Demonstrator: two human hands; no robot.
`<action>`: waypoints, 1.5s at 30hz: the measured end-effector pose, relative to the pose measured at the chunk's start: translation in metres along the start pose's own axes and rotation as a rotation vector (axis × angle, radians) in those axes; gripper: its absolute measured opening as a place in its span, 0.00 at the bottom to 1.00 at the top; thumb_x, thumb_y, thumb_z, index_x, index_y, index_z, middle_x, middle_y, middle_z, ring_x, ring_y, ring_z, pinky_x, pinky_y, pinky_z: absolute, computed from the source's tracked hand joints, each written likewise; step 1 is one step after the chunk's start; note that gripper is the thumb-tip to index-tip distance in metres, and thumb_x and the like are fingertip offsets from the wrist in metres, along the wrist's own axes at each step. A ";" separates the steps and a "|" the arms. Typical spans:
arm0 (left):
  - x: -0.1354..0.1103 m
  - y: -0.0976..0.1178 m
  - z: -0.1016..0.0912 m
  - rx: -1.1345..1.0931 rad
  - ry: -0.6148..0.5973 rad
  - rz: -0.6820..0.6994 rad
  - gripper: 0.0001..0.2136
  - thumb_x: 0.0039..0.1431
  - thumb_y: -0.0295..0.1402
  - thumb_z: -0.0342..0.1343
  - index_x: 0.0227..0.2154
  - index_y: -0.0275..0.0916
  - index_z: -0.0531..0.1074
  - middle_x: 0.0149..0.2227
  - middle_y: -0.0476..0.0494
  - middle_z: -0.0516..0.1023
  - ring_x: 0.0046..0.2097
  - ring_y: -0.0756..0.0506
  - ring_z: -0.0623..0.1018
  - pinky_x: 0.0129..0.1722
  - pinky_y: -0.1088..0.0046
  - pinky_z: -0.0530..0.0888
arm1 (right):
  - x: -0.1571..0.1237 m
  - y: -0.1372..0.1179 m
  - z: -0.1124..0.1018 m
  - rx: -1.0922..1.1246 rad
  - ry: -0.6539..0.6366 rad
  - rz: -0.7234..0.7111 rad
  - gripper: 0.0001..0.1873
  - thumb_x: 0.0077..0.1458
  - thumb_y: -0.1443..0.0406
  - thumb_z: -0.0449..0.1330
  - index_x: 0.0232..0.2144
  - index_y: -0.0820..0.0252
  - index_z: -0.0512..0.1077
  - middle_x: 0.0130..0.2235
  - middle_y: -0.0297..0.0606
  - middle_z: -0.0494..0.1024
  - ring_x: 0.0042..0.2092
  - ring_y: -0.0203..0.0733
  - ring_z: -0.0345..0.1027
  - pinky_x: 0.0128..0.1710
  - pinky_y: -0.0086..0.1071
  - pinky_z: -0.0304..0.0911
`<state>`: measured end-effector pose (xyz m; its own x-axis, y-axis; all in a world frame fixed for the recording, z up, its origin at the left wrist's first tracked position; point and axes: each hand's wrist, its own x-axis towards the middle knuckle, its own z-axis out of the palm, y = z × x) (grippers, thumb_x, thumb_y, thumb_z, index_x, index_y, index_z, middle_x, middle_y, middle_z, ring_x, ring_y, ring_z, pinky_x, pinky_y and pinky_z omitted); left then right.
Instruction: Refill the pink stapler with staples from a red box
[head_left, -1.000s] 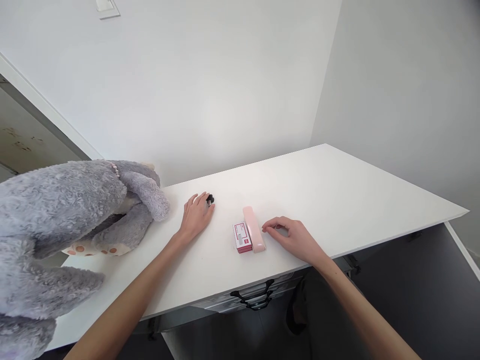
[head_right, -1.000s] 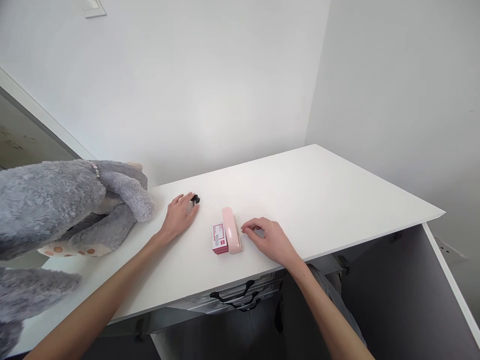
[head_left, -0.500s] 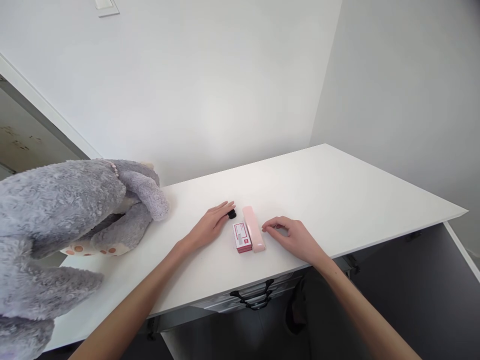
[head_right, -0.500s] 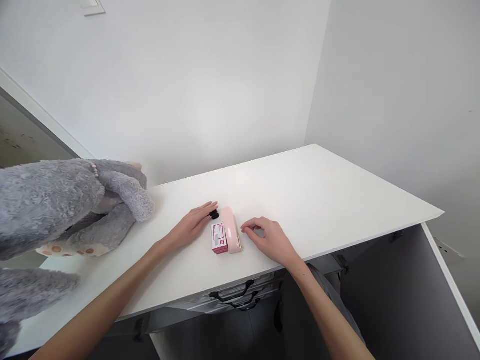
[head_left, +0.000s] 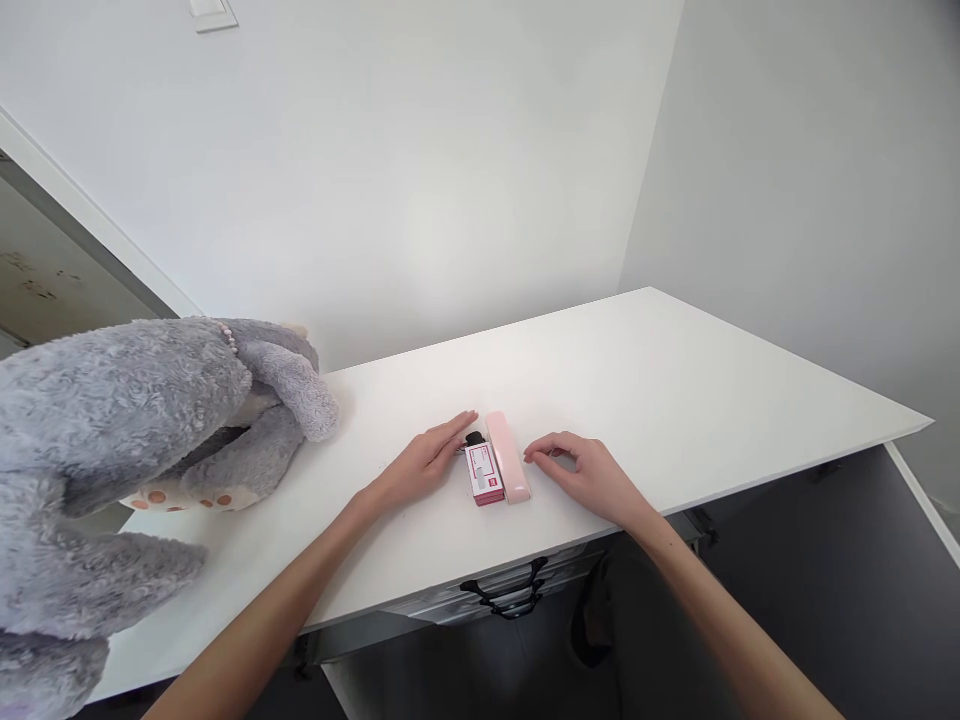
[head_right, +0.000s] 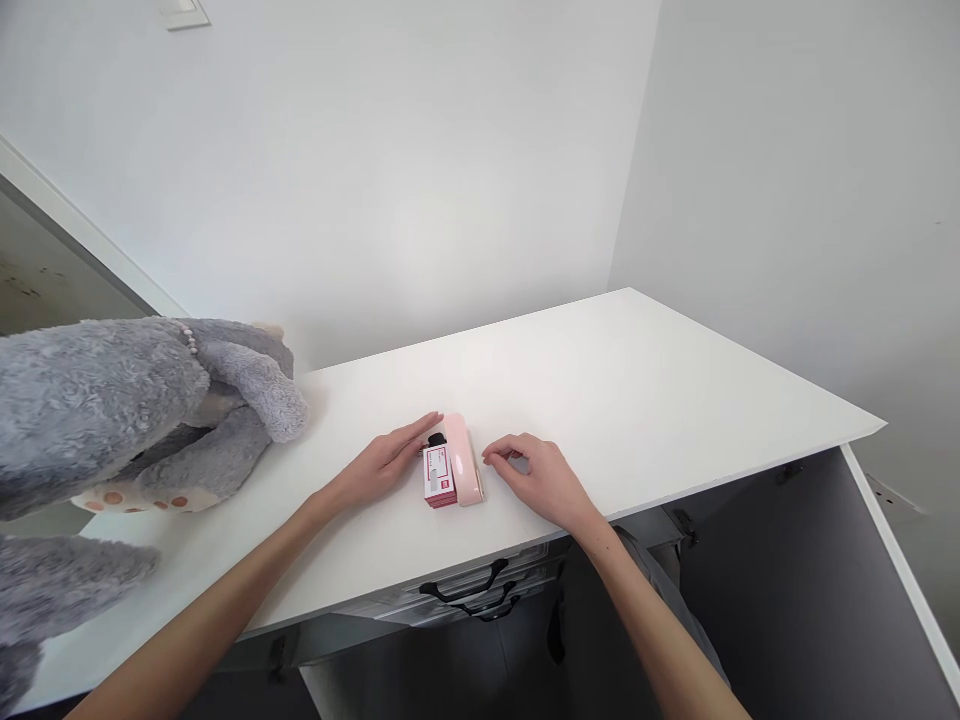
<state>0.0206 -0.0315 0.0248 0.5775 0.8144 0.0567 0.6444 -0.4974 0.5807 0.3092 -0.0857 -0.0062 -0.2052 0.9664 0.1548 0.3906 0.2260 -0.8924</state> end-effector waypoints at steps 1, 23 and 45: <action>-0.001 -0.001 0.000 0.003 0.041 -0.030 0.25 0.75 0.46 0.41 0.70 0.51 0.61 0.72 0.52 0.62 0.72 0.41 0.64 0.72 0.56 0.62 | 0.000 0.000 0.000 0.001 0.001 -0.001 0.12 0.65 0.60 0.57 0.41 0.51 0.81 0.46 0.35 0.85 0.50 0.46 0.77 0.52 0.42 0.69; -0.001 0.000 0.011 -0.220 0.207 -0.134 0.23 0.73 0.50 0.45 0.63 0.47 0.69 0.55 0.45 0.83 0.59 0.40 0.79 0.60 0.59 0.73 | -0.001 0.001 0.001 0.017 0.033 -0.002 0.13 0.66 0.57 0.56 0.42 0.51 0.80 0.46 0.36 0.85 0.50 0.47 0.78 0.53 0.42 0.71; 0.004 -0.021 0.008 -0.444 0.528 -0.279 0.10 0.66 0.40 0.53 0.46 0.43 0.72 0.45 0.42 0.83 0.52 0.42 0.81 0.56 0.61 0.74 | 0.026 -0.066 0.146 -1.047 -0.004 -0.366 0.27 0.49 0.61 0.73 0.52 0.60 0.80 0.61 0.55 0.76 0.74 0.78 0.43 0.72 0.73 0.28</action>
<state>0.0132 -0.0205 0.0068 0.0323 0.9837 0.1771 0.4040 -0.1750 0.8979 0.1474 -0.0937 -0.0055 -0.4653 0.8202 0.3329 0.8709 0.4914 0.0066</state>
